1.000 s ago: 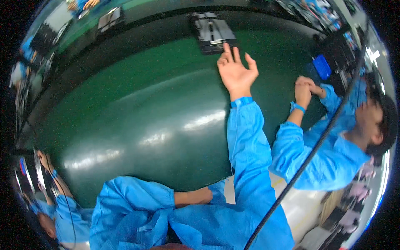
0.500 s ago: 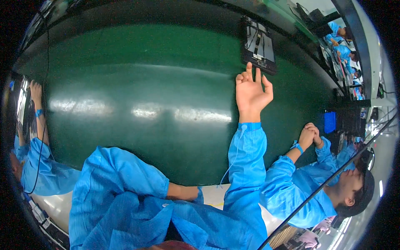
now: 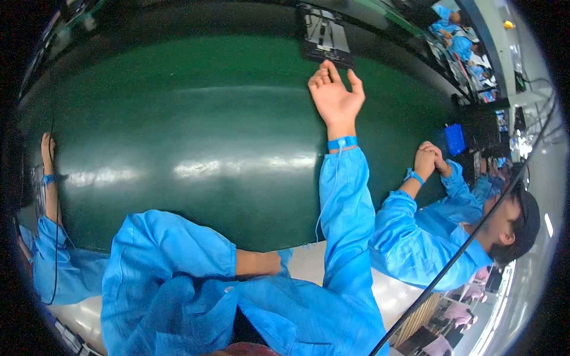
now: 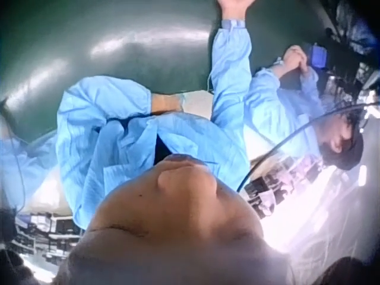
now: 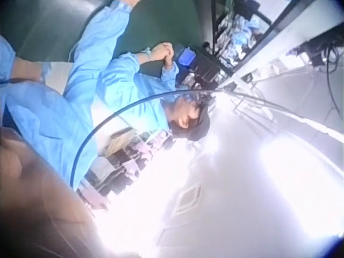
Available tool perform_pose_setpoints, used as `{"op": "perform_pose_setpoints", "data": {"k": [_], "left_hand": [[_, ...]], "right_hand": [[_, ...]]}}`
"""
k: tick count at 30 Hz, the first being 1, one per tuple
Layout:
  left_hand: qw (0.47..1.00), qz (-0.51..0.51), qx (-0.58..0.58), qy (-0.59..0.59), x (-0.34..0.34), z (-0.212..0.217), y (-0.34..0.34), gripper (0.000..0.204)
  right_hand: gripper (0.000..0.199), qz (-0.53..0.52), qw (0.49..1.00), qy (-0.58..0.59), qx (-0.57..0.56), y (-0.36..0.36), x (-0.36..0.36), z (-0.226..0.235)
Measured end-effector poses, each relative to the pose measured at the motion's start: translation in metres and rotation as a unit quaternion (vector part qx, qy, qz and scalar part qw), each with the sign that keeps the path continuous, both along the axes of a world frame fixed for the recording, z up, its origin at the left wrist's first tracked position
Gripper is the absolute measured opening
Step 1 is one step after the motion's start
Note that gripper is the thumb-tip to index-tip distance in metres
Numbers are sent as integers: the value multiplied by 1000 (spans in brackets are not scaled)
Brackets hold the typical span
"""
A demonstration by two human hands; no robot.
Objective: The person assembles tablet devices on a conveyor line by taking each device, connecting and pressing internal ribbon cables and wires into place by hand, and sliding the device down the line.
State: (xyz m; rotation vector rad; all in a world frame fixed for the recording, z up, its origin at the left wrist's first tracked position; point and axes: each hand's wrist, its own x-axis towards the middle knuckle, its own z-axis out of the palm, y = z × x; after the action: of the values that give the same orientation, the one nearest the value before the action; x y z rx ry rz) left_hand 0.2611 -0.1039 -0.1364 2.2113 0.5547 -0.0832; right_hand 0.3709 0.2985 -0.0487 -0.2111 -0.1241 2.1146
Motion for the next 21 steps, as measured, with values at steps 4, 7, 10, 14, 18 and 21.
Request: {"op": "perform_pose_setpoints", "data": {"k": [4,7,10,14,18,21], "left_hand": [[999,-19,29,-4,1,-1,1,23],[997,-41,64,-6,5,0,11,23],[994,-67,92,-2,18,1,12,23],[985,-112,132,7,14,-2,19,24],[980,-130,143,51,16,-3,18,25],[978,-146,114,94,17,22,28,26]], "right_hand": [[44,-14,1000,-12,-11,7,-9,-2],[41,-13,998,-52,19,20,3,-11],[55,-51,989,-125,54,11,-14,-9],[90,-101,960,-228,131,15,-18,-19],[98,-95,957,-223,159,11,-38,-14],[94,-98,949,-237,181,10,-35,-11]]}}
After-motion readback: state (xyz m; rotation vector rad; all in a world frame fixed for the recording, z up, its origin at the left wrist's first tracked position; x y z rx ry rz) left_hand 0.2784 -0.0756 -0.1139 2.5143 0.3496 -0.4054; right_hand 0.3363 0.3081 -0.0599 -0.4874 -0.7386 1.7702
